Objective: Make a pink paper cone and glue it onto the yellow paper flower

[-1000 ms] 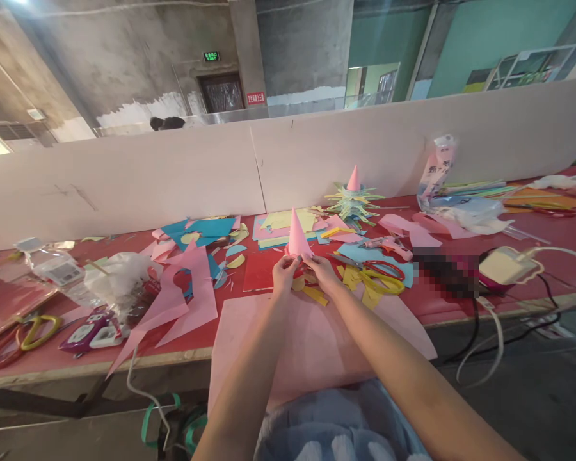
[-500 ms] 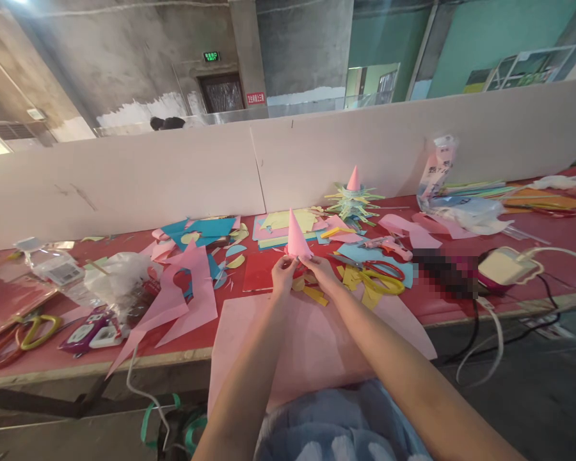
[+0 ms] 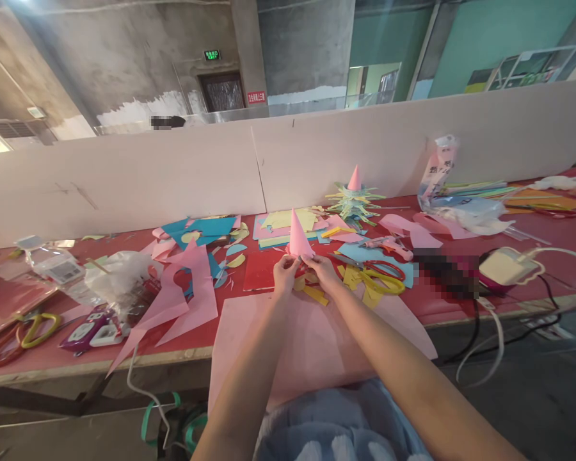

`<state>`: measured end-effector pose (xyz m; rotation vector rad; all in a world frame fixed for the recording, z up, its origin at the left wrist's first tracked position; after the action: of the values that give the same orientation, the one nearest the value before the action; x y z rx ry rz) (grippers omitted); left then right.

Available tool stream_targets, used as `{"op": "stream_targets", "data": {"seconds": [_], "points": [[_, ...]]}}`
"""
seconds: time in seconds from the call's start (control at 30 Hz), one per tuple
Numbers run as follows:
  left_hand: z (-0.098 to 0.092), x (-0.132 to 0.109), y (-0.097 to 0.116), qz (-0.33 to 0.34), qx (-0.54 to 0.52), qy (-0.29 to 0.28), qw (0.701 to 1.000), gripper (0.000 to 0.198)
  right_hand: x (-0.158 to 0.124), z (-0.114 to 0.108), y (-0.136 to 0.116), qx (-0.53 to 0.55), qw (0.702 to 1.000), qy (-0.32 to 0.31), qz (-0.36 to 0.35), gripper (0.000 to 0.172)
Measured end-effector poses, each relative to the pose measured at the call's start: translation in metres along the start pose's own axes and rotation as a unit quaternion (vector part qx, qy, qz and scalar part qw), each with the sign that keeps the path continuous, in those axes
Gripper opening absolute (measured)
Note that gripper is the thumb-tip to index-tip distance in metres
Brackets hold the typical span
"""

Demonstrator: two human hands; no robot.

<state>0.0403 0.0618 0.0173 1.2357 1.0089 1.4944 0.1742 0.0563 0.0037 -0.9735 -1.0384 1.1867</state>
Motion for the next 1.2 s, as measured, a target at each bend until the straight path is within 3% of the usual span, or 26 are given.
{"op": "stream_targets", "data": {"seconds": [0.3,0.73,0.93,1.2], "points": [[0.0,0.002,-0.006,-0.016,-0.038,-0.004,0.999,0.026,0.001,-0.001,0.005,0.017,1.0,0.004,0.01,0.034],[0.004,-0.002,-0.013,-0.087,-0.181,-0.001,0.98,0.04,-0.002,0.003,0.007,0.047,0.998,0.005,0.046,0.035],[0.004,-0.002,-0.016,-0.115,-0.234,0.012,0.965,0.04,0.001,0.005,0.005,0.11,0.993,-0.018,0.044,0.034],[0.011,0.0,-0.015,-0.122,-0.249,-0.017,0.961,0.042,0.004,0.016,0.004,0.164,0.982,-0.08,0.044,0.041]]}}
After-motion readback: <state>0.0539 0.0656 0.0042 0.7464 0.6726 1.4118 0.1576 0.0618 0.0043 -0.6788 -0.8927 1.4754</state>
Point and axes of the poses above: each hand's wrist, its own x-axis towards the middle knuckle, its own z-axis out of the palm, y = z × x, the point moved 9 cm from there along x, towards the middle knuckle, and after that the axes turned 4 degrees about -x, right-handed, at the moved point
